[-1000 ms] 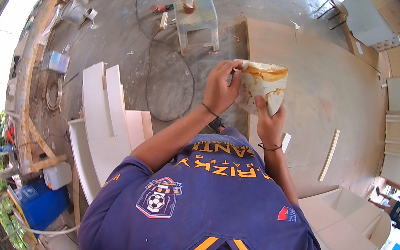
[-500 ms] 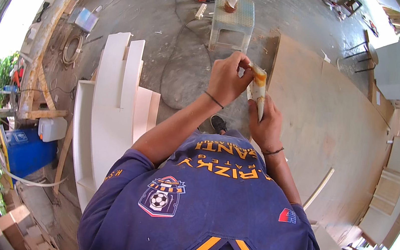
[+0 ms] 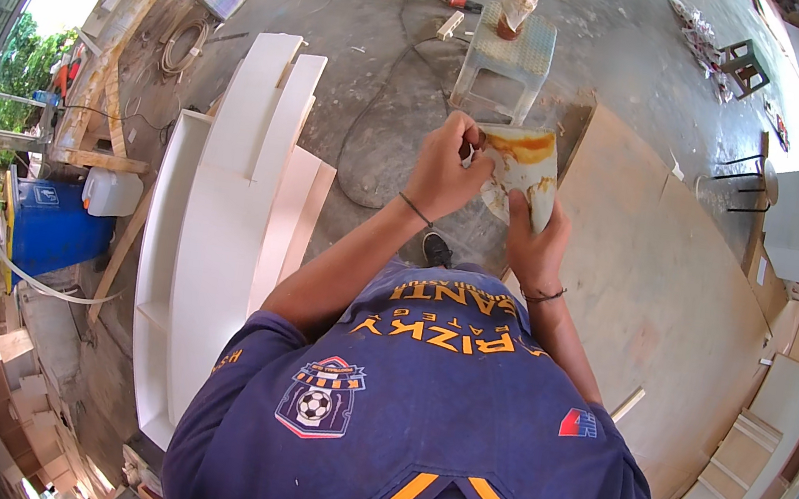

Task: The person applies adhesive from a bottle onto a small white tile using a spreader, then places the tile onto the side of a white furniture piece.

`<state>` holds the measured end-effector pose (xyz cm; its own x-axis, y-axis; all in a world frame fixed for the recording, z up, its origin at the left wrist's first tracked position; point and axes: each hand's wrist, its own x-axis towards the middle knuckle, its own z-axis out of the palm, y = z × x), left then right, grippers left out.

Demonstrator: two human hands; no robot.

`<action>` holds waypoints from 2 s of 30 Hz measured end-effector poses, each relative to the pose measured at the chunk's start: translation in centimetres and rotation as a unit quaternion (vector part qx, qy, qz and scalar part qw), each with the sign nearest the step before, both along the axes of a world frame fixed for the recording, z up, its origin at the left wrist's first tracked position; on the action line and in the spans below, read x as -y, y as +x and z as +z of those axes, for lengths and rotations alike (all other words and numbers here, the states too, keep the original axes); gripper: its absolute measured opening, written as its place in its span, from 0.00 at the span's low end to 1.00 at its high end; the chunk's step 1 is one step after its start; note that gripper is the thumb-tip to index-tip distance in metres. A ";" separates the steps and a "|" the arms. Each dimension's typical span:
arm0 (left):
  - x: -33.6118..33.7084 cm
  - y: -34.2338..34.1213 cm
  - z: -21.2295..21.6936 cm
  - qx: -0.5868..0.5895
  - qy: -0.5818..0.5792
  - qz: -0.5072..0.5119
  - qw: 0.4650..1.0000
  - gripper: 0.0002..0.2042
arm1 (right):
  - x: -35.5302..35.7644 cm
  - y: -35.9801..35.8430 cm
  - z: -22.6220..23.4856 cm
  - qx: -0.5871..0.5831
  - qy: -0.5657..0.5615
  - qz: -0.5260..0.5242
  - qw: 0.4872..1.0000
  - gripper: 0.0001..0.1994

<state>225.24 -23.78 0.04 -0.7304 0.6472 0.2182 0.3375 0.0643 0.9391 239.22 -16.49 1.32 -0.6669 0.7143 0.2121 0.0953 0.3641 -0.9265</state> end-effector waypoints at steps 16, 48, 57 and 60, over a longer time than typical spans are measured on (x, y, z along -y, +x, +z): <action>3.4 -1.3 -2.8 0.050 -0.142 0.104 0.983 0.08 | -0.6 -1.9 -2.2 0.059 -0.028 0.152 0.986 0.14; 5.8 -0.6 -4.7 0.431 0.305 0.213 0.822 0.04 | 0.1 -8.0 -4.2 0.033 -0.132 0.211 0.968 0.13; 7.4 -1.5 -4.8 0.646 0.305 0.155 0.683 0.06 | 0.7 -7.5 -4.3 0.039 0.086 0.258 0.961 0.12; 7.2 -0.8 -4.1 0.659 0.297 0.153 0.674 0.07 | 0.6 -7.6 -4.4 0.053 0.090 0.261 0.960 0.12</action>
<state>224.42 -31.03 -4.07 -0.6225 0.5063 -0.5968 -0.7587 -0.5775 0.3015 231.59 -17.06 -3.05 -0.9487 0.2352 0.2112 -0.0530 0.5405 -0.8397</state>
